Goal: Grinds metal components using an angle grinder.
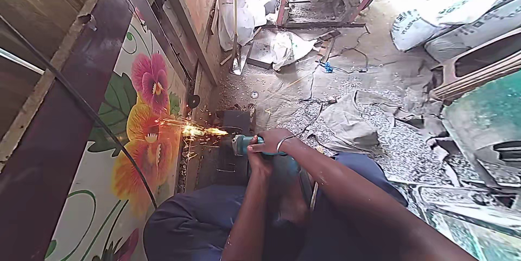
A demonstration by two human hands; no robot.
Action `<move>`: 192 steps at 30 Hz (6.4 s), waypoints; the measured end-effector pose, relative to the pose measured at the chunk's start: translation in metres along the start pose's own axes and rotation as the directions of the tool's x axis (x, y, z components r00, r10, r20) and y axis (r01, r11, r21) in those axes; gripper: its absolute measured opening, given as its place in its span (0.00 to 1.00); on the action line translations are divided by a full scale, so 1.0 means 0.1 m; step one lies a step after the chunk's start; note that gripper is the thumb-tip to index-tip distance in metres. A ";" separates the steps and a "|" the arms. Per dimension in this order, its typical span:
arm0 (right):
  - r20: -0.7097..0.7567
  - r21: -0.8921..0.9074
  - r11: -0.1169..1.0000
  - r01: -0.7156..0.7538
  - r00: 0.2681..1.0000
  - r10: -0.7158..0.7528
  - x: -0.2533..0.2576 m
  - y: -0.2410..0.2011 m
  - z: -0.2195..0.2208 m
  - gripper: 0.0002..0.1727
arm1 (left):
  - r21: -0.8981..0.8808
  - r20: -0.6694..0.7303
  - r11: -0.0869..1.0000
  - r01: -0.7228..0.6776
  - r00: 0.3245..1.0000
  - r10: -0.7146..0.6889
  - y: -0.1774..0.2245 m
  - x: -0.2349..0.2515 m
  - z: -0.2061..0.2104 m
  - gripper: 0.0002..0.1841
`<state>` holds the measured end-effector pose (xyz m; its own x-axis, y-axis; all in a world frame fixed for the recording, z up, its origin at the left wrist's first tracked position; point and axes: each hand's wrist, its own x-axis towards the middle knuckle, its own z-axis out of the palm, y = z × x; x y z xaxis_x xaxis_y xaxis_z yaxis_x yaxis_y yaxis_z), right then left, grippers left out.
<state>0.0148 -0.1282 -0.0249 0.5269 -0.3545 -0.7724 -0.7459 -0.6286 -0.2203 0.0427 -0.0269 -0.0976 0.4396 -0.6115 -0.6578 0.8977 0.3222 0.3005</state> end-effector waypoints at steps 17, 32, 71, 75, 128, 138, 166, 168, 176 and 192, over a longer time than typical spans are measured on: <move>-0.010 -0.009 1.000 -0.002 1.000 0.001 0.02 0.00 0.02 0.55 | 0.007 0.003 1.000 0.018 1.000 -0.018 0.00 -0.04 0.01 0.10; -0.002 -0.016 1.000 -0.009 1.000 0.009 0.02 0.00 0.01 0.55 | 0.015 -0.057 1.000 0.020 0.998 -0.019 0.03 -0.09 0.09 0.10; -0.033 -0.018 0.999 -0.034 0.999 0.033 -0.04 -0.06 0.03 0.57 | -0.017 0.024 0.997 0.077 0.997 -0.076 0.08 -0.13 0.05 0.10; -0.036 0.001 1.000 -0.026 0.999 0.026 0.00 -0.02 0.06 0.56 | -0.027 0.027 0.998 0.052 0.998 -0.051 0.04 -0.06 0.02 0.09; -0.045 -0.062 0.996 -0.068 0.997 0.065 -0.10 -0.12 0.01 0.57 | -0.015 -0.006 0.999 0.040 0.999 -0.040 0.11 -0.20 0.14 0.08; -0.028 -0.040 0.997 -0.068 0.997 0.067 -0.03 -0.12 -0.03 0.57 | 0.004 -0.044 1.000 0.016 0.999 -0.016 0.11 -0.13 0.14 0.09; -0.040 -0.074 0.995 -0.064 0.997 0.062 -0.08 -0.10 0.00 0.57 | -0.014 -0.032 0.999 0.049 0.998 -0.049 0.08 -0.18 0.14 0.08; -0.033 -0.076 0.995 -0.068 0.997 0.066 -0.05 -0.10 -0.01 0.57 | -0.014 -0.019 0.998 0.053 0.998 -0.054 0.09 -0.14 0.11 0.09; -0.049 -0.068 0.995 -0.066 0.997 0.062 -0.04 -0.11 0.02 0.57 | 0.010 -0.041 1.000 0.019 0.999 -0.019 0.10 -0.13 0.10 0.08; -0.038 -0.075 0.996 -0.048 0.998 0.046 0.03 -0.08 -0.01 0.59 | -0.027 -0.043 0.999 0.030 0.999 -0.031 0.08 -0.07 0.11 0.08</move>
<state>0.0224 -0.1246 -0.0247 0.5073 -0.4086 -0.7588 -0.7377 -0.6610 -0.1372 0.0471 -0.0276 -0.0828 0.4099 -0.5900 -0.6956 0.9094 0.3234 0.2616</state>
